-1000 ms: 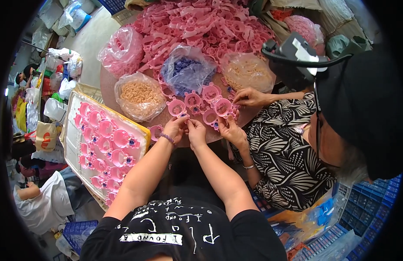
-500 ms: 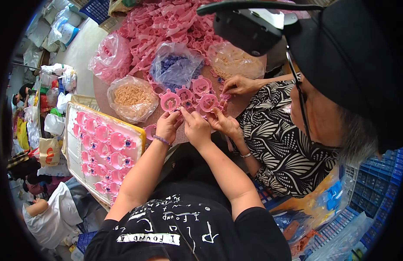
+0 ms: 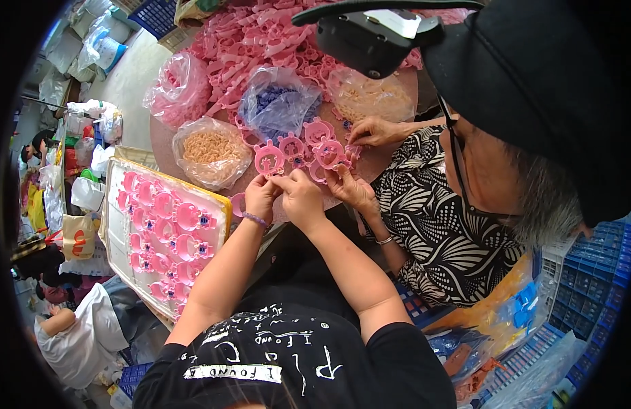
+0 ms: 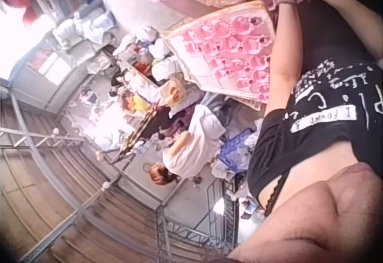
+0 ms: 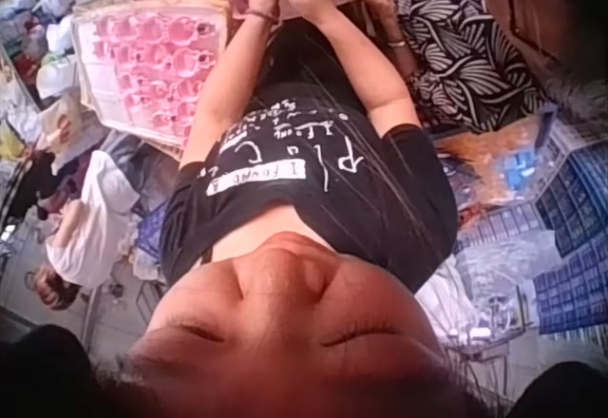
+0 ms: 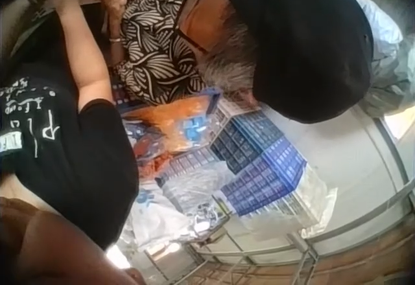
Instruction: Decorating small pink plastic toy frames by sticking blue decorative flowers onto them.
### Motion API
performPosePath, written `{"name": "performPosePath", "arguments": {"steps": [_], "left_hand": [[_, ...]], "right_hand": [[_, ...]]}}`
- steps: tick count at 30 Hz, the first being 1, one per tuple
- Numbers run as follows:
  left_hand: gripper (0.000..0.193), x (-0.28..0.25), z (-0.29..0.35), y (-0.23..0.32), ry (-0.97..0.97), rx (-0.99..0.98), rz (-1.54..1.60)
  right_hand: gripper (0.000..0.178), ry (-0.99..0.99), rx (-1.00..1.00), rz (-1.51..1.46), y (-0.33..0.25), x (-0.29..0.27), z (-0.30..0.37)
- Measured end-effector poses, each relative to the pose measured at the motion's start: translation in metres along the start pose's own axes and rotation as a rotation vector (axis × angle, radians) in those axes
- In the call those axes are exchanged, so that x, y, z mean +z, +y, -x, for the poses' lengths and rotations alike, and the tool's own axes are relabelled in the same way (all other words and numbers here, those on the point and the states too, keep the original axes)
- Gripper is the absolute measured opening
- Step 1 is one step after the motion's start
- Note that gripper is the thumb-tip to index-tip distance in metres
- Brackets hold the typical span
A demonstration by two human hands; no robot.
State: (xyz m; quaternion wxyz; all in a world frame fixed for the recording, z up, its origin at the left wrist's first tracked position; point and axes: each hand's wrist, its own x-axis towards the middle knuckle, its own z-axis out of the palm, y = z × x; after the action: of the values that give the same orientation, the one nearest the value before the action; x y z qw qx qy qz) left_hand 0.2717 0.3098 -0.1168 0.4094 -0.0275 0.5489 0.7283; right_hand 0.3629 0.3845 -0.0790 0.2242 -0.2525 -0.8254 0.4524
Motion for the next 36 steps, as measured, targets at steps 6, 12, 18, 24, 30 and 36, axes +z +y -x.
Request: {"name": "performPosePath", "arguments": {"steps": [6,12,18,24,30,36], "left_hand": [[0.016,-0.013,-0.002,0.002,0.072,-0.088,-0.039],[0.014,-0.011,0.006,0.005,0.092,-0.119,-0.022],[0.014,-0.009,0.009,0.005,0.078,-0.111,-0.008],[0.013,-0.010,0.010,0.003,0.077,-0.105,-0.012],[0.015,-0.008,0.013,0.003,0.073,-0.106,-0.002],[0.014,-0.009,0.015,0.003,0.034,-0.092,-0.012]], "right_hand": [[0.023,0.070,0.415,-0.457,0.036,0.010,0.024],[0.023,-0.080,0.572,-0.669,0.043,0.028,0.056],[0.022,-0.122,0.565,-0.702,0.039,0.031,0.058],[0.021,-0.025,0.536,-0.657,0.033,0.023,0.048],[0.019,0.004,0.487,-0.550,0.031,0.015,0.038],[0.014,0.176,0.066,-0.149,0.020,0.005,0.006]]}}
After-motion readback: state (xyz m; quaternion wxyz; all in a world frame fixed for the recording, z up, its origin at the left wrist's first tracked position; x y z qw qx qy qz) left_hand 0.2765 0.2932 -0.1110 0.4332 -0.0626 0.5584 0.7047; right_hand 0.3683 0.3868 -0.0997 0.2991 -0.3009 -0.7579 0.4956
